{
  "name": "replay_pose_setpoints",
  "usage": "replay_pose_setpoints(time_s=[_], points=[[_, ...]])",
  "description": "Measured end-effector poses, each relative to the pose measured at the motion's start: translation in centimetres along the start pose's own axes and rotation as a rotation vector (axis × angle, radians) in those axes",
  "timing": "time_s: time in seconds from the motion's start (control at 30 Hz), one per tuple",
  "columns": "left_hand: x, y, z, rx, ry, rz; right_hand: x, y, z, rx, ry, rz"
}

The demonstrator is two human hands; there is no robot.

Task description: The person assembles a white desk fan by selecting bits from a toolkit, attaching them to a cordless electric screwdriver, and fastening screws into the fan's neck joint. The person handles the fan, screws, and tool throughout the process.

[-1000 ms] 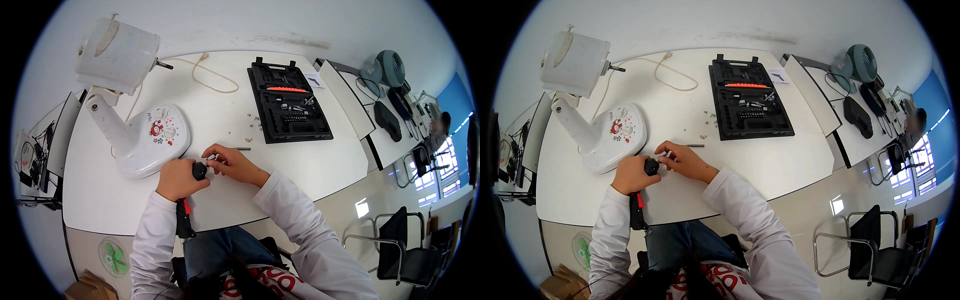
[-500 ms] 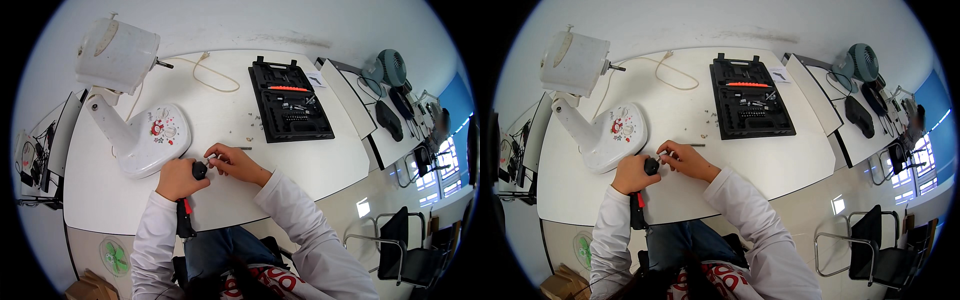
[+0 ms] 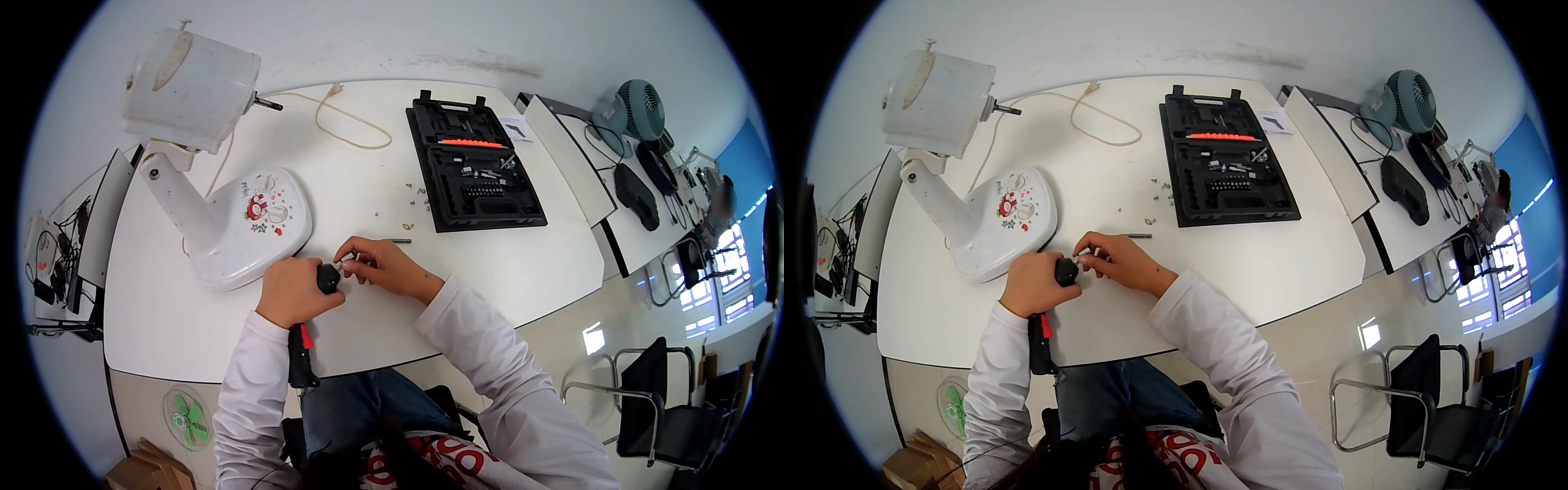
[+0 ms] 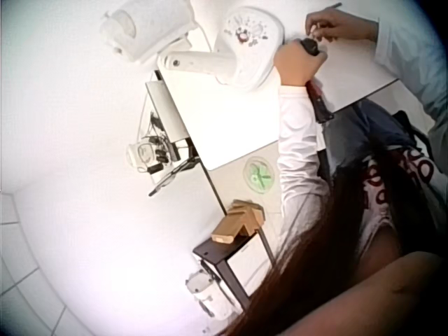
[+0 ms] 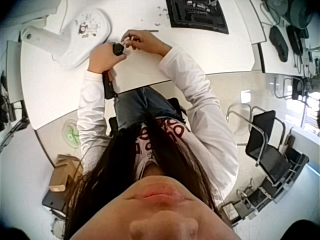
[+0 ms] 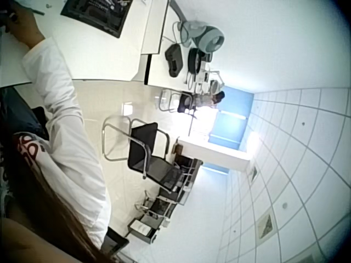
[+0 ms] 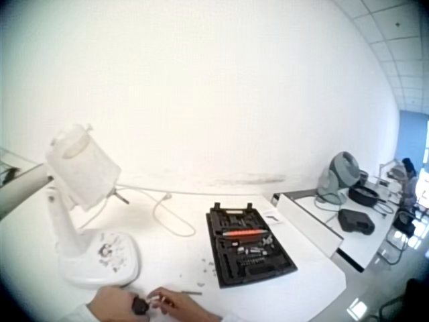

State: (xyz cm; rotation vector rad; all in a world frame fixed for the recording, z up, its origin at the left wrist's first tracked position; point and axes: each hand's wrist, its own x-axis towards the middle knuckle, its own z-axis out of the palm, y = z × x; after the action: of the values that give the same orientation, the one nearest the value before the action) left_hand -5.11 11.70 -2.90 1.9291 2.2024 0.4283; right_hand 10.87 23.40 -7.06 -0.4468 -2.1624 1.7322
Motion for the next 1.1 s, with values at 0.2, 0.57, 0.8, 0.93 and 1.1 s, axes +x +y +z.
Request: replay_pose_setpoints(time_s=[0.2,0.57,0.8,0.93,1.1], points=[[0.1,0.1,0.2,-0.005,0.009,0.009,-0.2,-0.4,-0.1,-0.052,-0.009,0.028],[0.0,0.0,0.4,-0.005,0.028,0.007,-0.3,-0.4,-0.2,-0.016,-0.023,0.008],[0.1,0.1,-0.1,-0.074,-0.018,-0.066,-2.0,-1.0,-2.3,-0.31,0.294,-0.008],[-0.1,-0.3,0.2,-0.105,0.0,-0.039,-5.5,-0.7,-2.9,-0.754,0.375,-0.073],[0.3,-0.2,0.1,-0.138,-0.014,-0.08,-6.5,-0.8,-3.2,-0.929,0.399,-0.119]])
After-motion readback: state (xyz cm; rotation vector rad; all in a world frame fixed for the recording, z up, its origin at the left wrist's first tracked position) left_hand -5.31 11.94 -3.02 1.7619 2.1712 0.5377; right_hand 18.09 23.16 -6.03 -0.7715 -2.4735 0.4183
